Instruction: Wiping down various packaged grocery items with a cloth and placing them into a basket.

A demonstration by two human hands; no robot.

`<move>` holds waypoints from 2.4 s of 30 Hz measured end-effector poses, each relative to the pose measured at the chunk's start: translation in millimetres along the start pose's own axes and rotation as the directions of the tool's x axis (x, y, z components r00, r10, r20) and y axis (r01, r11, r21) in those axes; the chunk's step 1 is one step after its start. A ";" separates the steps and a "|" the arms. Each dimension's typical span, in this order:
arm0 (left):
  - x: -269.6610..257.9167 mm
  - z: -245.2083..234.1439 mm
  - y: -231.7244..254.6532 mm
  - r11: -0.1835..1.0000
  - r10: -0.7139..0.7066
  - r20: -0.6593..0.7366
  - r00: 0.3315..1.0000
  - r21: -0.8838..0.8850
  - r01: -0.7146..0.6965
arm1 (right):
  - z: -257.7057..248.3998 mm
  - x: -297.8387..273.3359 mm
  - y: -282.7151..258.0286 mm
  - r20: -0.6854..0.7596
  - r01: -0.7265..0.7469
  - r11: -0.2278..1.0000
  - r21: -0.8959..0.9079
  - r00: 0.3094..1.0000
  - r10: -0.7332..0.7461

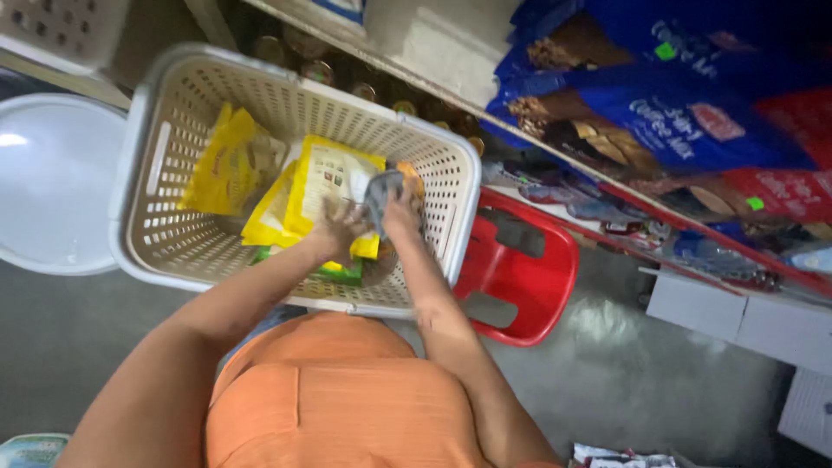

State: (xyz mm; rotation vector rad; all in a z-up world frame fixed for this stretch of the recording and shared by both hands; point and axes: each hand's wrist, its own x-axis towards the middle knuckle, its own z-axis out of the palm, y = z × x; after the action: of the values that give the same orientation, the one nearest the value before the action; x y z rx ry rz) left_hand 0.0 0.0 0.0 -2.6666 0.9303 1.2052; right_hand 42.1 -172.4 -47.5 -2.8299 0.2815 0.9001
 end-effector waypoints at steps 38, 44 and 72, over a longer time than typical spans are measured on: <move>-141.3 -209.6 -7.7 -0.467 0.033 -0.692 0.721 -0.648 -0.601 | -317.0 -211.3 -5.7 -0.914 0.948 0.129 0.290 0.315 -0.257; -21.1 -115.9 -26.2 -0.239 -0.008 -0.686 0.728 -0.706 -0.667 | -165.4 -87.6 -9.2 -0.774 0.799 0.076 0.597 0.548 0.316; 26.6 -35.5 97.1 0.809 -0.161 -0.744 0.648 -0.476 -0.344 | -149.1 -102.7 103.0 -0.555 0.601 -0.226 0.767 0.798 0.237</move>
State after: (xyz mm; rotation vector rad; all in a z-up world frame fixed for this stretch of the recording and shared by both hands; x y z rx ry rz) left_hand -16.8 -102.8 22.9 -3.8174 0.8518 0.2908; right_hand 19.1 -289.7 123.1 -1.2164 0.3243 -0.3772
